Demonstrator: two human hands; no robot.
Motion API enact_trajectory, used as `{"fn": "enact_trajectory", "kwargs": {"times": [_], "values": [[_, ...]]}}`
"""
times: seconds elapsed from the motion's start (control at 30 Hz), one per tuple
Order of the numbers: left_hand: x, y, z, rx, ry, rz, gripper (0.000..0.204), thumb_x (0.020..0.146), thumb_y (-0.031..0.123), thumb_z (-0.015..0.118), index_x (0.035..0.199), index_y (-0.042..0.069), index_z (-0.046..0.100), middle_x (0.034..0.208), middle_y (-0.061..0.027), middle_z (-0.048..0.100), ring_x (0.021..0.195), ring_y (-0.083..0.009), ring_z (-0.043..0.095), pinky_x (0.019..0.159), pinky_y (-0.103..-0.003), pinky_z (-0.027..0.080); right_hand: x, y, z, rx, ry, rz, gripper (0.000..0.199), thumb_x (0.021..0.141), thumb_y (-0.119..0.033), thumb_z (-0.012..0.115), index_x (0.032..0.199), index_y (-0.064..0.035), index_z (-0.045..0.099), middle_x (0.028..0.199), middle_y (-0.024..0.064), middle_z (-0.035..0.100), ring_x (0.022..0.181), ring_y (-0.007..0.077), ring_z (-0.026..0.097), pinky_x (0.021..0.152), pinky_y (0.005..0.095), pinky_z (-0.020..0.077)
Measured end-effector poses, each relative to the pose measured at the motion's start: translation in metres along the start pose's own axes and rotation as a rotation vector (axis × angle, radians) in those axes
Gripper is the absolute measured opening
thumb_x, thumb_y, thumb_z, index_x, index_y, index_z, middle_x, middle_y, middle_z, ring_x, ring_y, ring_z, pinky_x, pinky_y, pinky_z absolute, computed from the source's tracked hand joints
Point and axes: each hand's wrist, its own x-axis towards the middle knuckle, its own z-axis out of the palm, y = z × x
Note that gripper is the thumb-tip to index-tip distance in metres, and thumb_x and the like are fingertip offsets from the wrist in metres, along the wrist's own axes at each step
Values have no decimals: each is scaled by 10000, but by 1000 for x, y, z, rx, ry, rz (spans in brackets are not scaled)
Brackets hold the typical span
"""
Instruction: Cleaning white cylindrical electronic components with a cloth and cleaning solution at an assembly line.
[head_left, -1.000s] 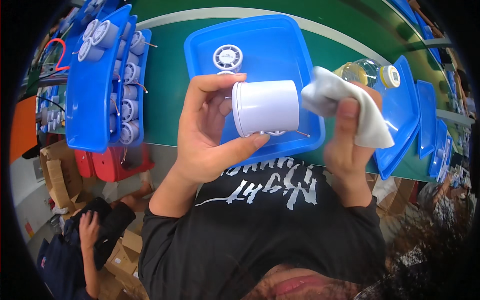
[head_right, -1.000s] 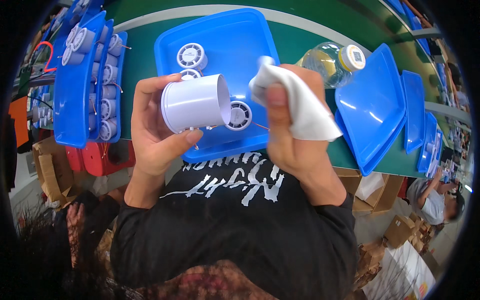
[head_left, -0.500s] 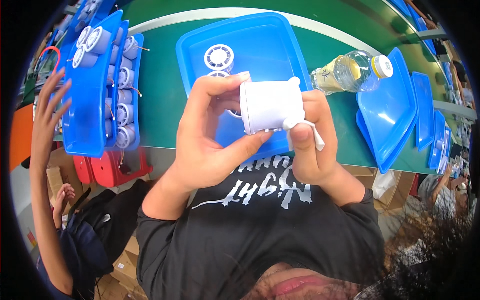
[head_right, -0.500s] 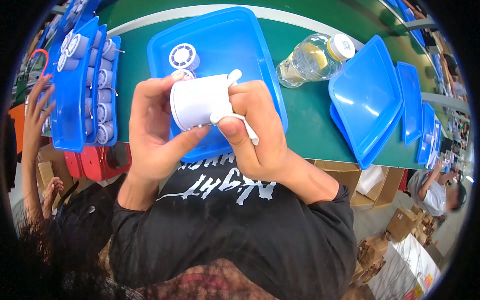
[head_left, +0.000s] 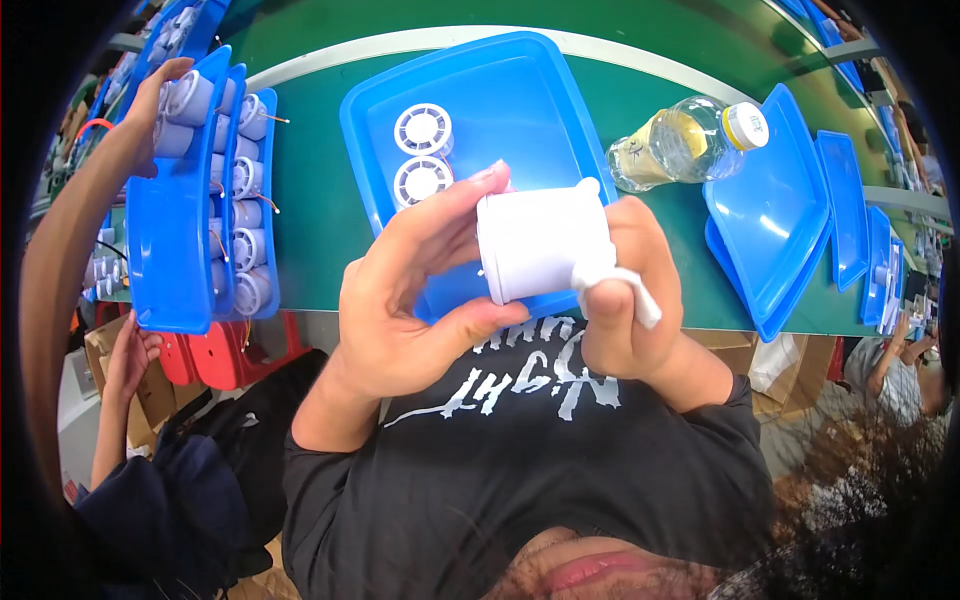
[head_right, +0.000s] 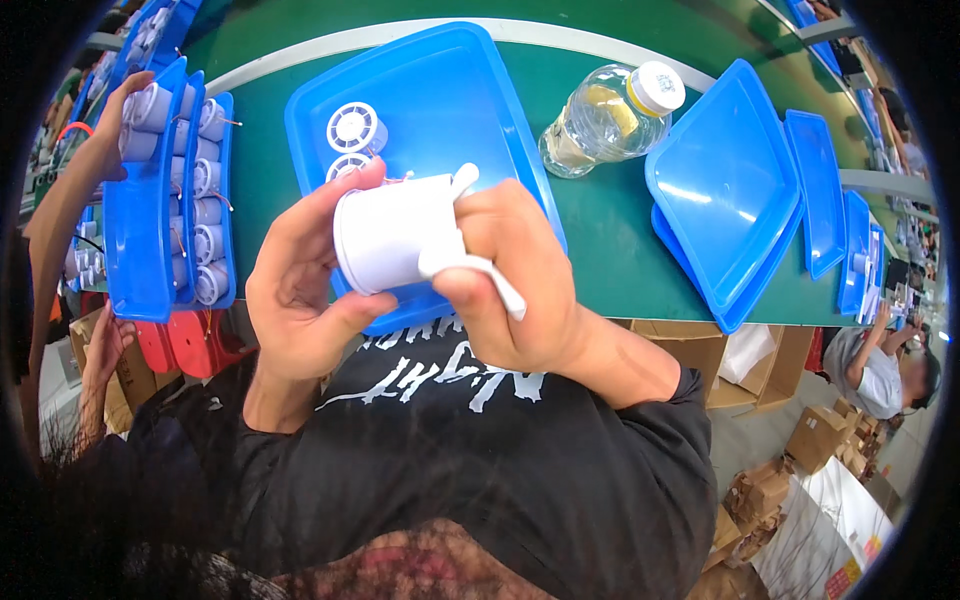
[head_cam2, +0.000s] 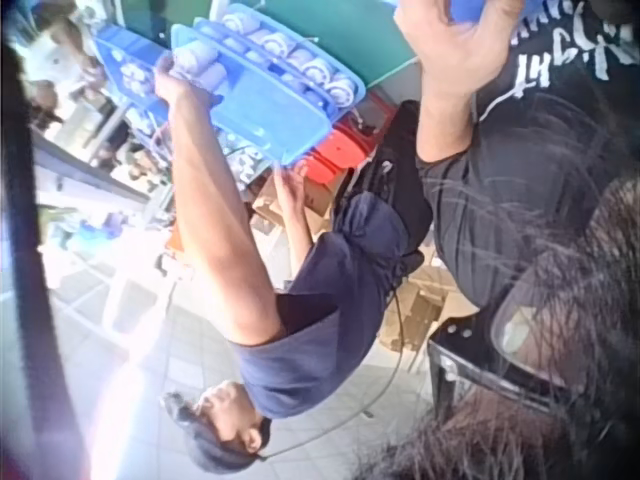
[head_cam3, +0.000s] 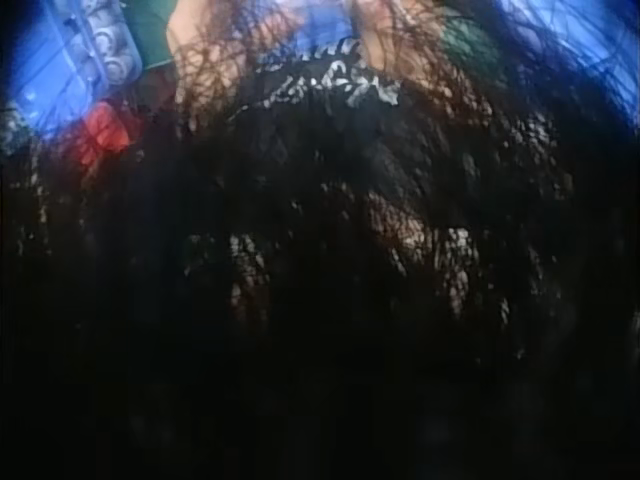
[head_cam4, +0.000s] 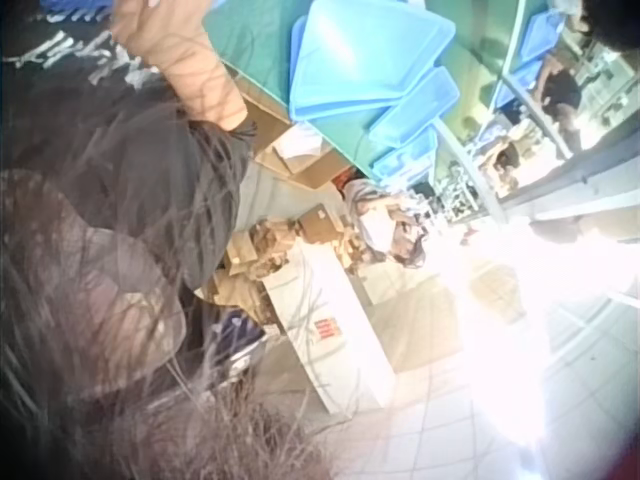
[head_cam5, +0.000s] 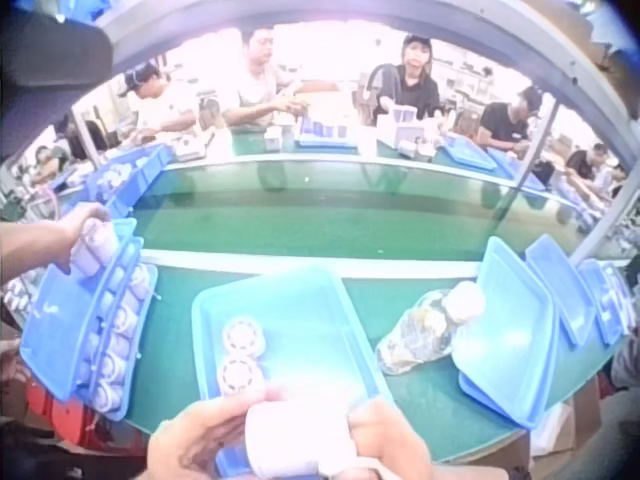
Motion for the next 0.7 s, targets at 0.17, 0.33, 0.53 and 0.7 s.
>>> {"fn": "enact_trajectory", "kwargs": {"times": [0.17, 0.33, 0.53, 0.7], "values": [[13, 1, -19, 730, -180, 328, 628, 677, 32, 840, 1239, -53, 573, 1342, -278, 525, 1210, -351, 572, 970, -393, 495, 13, -8, -2, 592, -3, 802, 336, 1027, -364, 478, 977, -43, 566, 825, -35, 538, 745, 14, 446, 634, 198, 373], [6, -10, -7, 488, -6, 252, 696, 722, 38, 820, 1332, -39, 493, 1344, -239, 539, 1207, -321, 576, 985, -394, 477, 5, -4, -4, 243, 35, 392, 262, 1020, -285, 502, 998, -34, 575, 866, 44, 565, 783, 103, 505, 684, 250, 408], [2, -2, -3, -175, -10, -185, 709, 769, 32, 790, 1374, -49, 428, 1333, -193, 551, 1197, -287, 577, 998, -391, 472, -3, -1, -6, -83, -43, -4, 212, 956, -200, 597, 980, 8, 571, 936, 143, 594, 784, 264, 556, 715, 343, 442], [2, -8, -7, 263, -50, 80, 674, 793, 29, 773, 1369, -44, 429, 1313, -227, 550, 1191, -293, 578, 965, -396, 503, -2, -3, -2, 169, 2, 320, 200, 948, -193, 610, 950, 4, 578, 914, 137, 593, 791, 254, 560, 711, 352, 443]]}}
